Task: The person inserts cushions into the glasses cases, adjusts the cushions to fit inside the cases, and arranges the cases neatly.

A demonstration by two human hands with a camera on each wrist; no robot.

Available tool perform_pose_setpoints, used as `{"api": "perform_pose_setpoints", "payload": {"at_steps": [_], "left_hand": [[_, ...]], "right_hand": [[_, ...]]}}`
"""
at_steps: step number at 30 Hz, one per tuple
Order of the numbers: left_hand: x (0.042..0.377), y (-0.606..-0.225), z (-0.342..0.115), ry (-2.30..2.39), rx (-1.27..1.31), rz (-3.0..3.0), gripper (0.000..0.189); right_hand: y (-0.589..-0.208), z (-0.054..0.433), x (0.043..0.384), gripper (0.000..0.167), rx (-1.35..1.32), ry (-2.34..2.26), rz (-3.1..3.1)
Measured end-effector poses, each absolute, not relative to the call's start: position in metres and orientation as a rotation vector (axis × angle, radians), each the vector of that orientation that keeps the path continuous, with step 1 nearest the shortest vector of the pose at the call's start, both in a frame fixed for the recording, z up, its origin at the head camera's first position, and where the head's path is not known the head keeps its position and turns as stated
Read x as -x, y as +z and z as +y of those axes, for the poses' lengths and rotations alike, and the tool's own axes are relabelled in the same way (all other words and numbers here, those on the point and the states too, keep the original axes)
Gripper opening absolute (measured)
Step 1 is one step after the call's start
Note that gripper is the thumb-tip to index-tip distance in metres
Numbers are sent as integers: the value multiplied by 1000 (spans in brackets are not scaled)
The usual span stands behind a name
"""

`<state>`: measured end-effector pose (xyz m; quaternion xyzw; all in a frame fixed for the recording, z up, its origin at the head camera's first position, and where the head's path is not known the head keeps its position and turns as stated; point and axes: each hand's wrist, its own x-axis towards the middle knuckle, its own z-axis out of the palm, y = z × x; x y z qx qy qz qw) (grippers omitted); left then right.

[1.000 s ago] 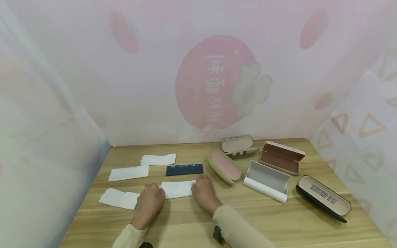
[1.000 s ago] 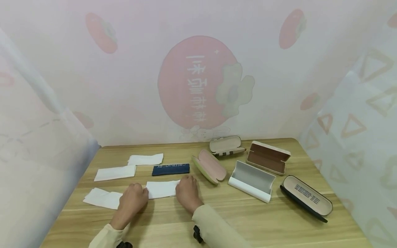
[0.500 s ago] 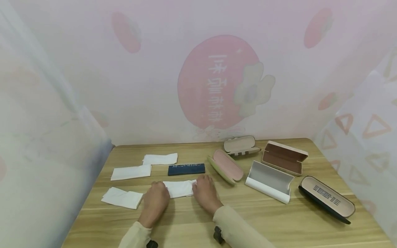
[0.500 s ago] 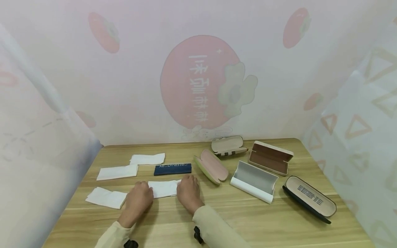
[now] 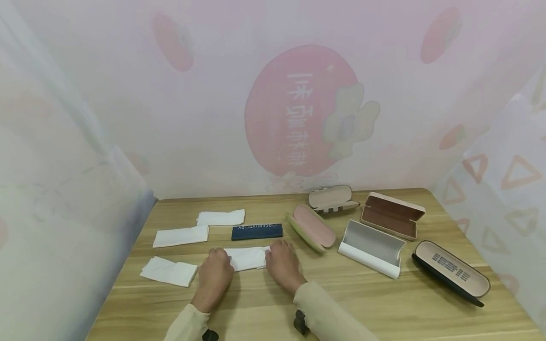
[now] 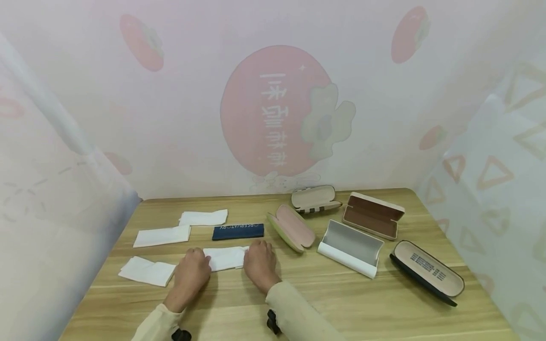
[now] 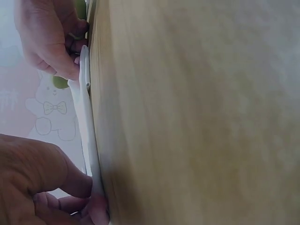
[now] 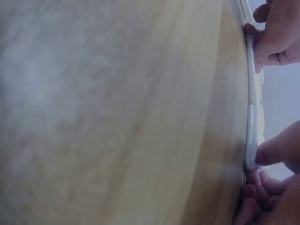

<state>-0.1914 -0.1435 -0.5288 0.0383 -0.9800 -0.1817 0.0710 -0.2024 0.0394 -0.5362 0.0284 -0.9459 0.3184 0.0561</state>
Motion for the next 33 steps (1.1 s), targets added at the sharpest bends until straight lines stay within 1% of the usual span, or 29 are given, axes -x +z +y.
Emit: {"api": "perform_pose_setpoints", "payload": {"at_steps": [3,5,8,12,18,21,27,33], "left_hand": [[192,-529,-144,-592,-112,-2948,15],[192,-528,-145,-628,-108,-2939,14],[191,-527,-146,-659,-94,-2910,15],[190,-527,-146,-674,-55,-2870,15],[187,-526,-148,-800,-15,-2808,13],[187,-525,-150,-896,-11,-2802,8],[183,-528,-156,-1031,-22,-2811,9],[181,-527,-155,-1107,-31,-2814,9]], "right_hand": [[-538,43,204,29,-65,1062,-2848],[-539,46,204,28,-40,1160,-2815],[-539,50,203,23,-2,1301,-2759],[-540,55,201,18,-3,1414,-2713],[-542,61,197,11,13,1481,-2631],[-542,63,199,11,24,1499,-2614],[-543,64,198,9,-11,1502,-2616],[-543,66,195,8,23,1494,-2664]]}}
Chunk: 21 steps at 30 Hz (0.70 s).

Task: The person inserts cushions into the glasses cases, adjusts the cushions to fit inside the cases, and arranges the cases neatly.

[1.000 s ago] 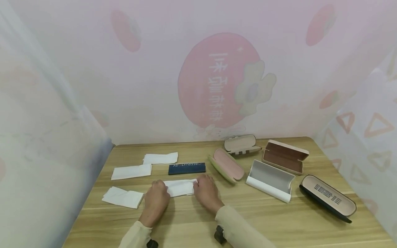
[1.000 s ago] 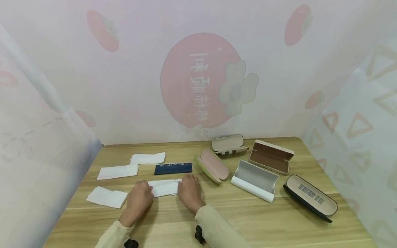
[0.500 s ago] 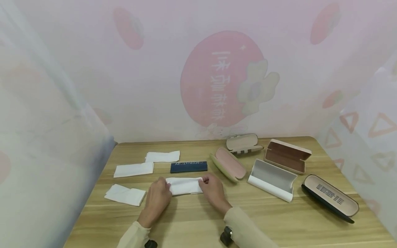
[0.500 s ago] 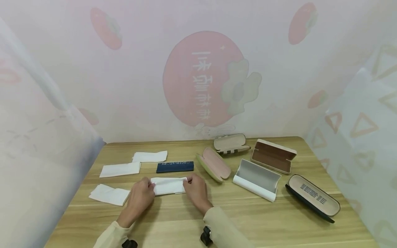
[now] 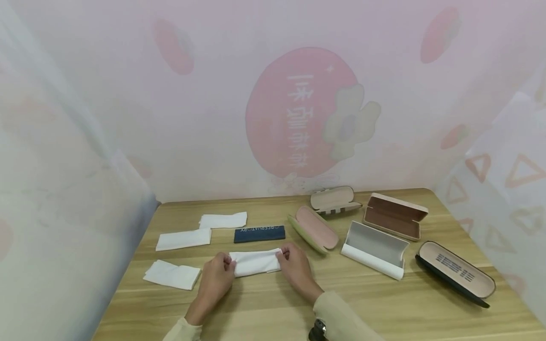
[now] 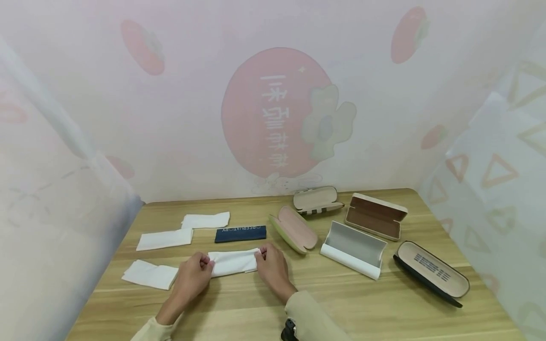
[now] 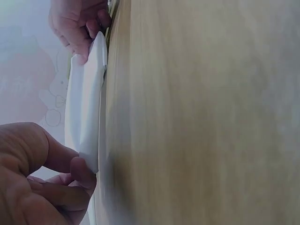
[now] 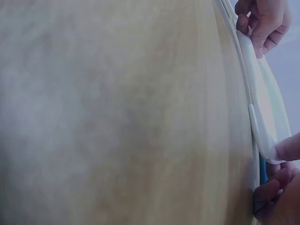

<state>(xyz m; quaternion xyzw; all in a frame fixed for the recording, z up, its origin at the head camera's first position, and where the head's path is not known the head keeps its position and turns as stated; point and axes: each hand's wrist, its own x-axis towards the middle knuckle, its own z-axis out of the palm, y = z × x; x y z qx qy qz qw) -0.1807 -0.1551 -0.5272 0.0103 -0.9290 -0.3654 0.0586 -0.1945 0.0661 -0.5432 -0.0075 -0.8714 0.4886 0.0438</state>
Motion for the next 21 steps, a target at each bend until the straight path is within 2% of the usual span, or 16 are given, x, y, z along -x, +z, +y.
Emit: {"api": "perform_pose_setpoints", "payload": {"at_steps": [11,21], "left_hand": [[175,-521,-146,-1142,35,-2761,8],[177,-514,-130,-1226,26,-2740,7]], "right_hand": [[-542,80,187,6,-8,1538,-2678],[-535,100,175,11,15,1576,-2633]]}}
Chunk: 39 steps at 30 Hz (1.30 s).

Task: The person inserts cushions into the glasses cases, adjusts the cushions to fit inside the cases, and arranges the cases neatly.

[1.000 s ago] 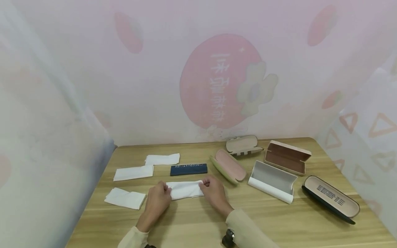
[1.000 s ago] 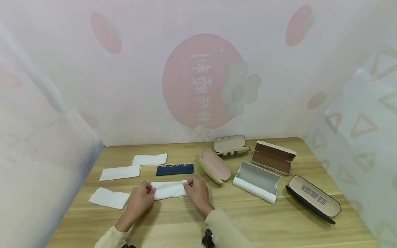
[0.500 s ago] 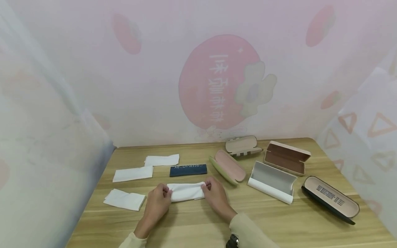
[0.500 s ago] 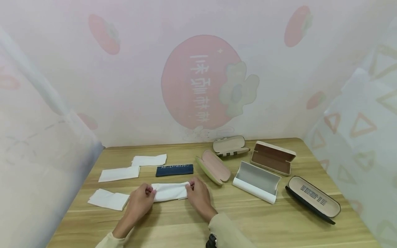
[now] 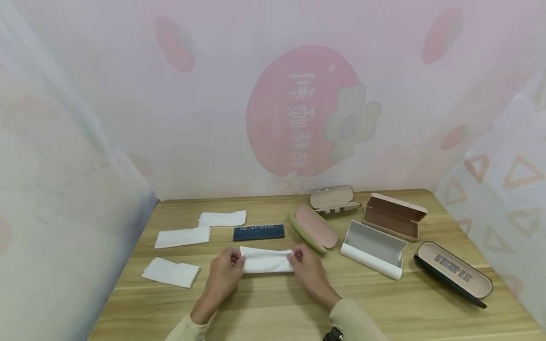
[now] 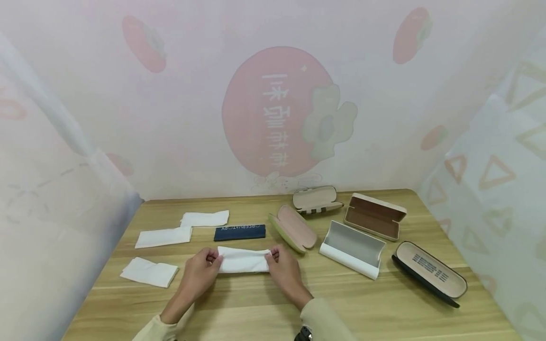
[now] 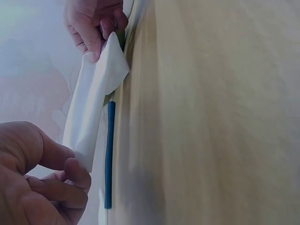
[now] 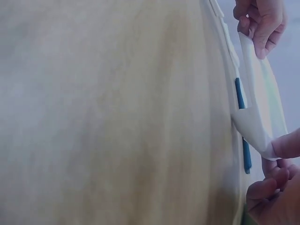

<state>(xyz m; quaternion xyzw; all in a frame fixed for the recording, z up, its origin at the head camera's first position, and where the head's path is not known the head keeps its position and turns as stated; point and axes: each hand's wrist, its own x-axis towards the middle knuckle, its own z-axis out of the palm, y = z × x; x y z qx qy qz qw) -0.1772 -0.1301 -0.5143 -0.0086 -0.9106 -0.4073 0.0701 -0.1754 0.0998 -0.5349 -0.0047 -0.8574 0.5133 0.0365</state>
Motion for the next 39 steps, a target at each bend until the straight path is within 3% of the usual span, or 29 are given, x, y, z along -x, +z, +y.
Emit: {"api": "perform_pose_setpoints", "payload": {"at_steps": [24,39], "left_hand": [[212,-485,-68,-1336,255,-2661,8],[207,-480,-9,-1436,422,-2629,9]], "right_hand": [[-497,158,163,11,170,1419,-2503],[-493,212,144,13,333,1360,-2519]]}}
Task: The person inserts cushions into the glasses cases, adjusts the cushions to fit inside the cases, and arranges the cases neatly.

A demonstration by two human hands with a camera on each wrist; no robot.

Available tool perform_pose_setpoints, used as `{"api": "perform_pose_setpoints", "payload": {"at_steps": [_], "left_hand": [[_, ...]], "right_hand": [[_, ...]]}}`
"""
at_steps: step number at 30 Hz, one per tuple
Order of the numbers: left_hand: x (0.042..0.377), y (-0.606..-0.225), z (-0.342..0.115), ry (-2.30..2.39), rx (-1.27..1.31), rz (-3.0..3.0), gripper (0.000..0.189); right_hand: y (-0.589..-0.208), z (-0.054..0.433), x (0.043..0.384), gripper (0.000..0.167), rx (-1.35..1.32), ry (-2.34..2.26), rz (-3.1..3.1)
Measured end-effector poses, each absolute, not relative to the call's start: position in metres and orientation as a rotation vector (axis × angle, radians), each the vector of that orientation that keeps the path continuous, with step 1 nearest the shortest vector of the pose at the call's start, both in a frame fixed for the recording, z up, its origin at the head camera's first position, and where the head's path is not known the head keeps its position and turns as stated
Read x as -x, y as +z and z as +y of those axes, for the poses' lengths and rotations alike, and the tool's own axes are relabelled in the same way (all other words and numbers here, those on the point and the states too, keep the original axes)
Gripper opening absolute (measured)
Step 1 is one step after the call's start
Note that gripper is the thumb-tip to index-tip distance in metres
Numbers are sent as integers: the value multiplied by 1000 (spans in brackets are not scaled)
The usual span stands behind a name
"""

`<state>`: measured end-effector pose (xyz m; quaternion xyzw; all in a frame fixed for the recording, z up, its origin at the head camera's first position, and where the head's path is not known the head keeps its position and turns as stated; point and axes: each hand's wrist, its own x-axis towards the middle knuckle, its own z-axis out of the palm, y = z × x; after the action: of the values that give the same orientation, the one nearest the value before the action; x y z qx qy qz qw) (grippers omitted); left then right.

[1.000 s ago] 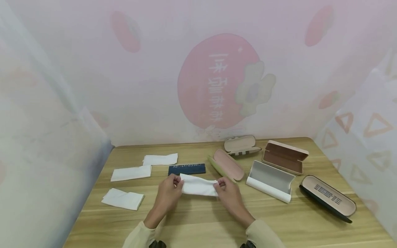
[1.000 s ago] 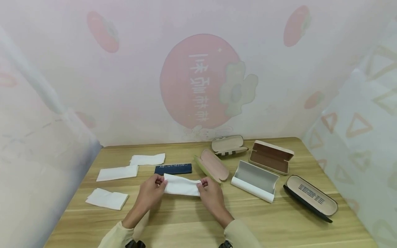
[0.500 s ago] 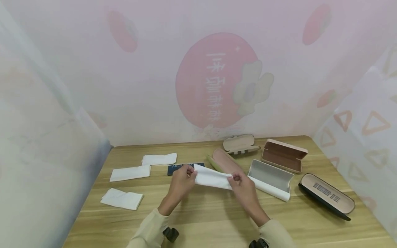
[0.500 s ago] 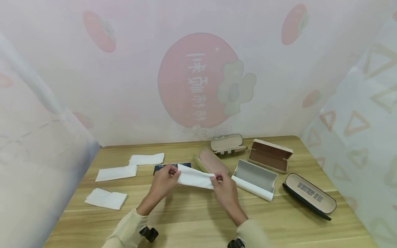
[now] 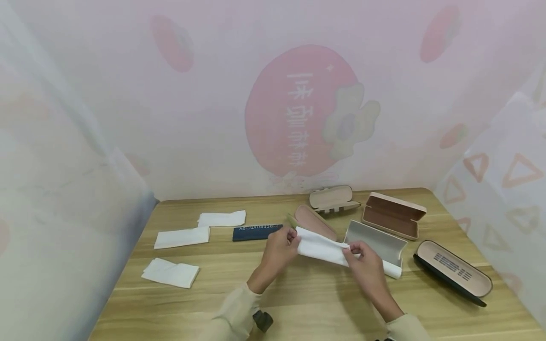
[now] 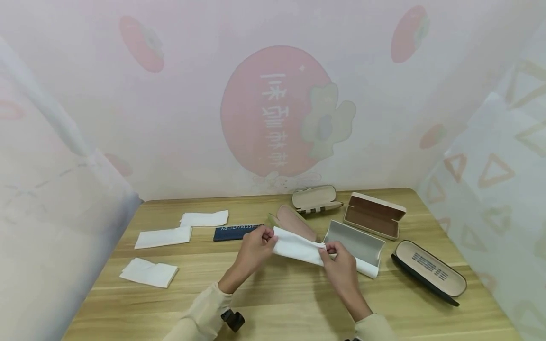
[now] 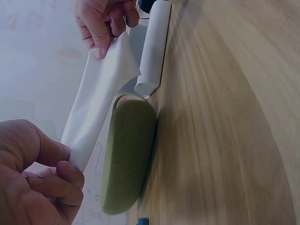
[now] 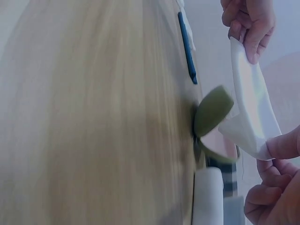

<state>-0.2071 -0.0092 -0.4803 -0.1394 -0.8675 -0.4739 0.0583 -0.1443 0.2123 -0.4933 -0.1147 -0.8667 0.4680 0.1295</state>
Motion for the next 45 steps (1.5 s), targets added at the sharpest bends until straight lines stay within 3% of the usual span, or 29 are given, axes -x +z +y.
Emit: {"api": "perform_pose_setpoints", "payload": {"at_steps": [25,45], "left_hand": [[208,-481,59,-1455,613,-2562,6],[210,-474,100,-1588,581,-2682,9]], "right_hand": [[-486,276,128,25,494,1243,-2524],[-482,315,125,33,585,1116,-2543]]}}
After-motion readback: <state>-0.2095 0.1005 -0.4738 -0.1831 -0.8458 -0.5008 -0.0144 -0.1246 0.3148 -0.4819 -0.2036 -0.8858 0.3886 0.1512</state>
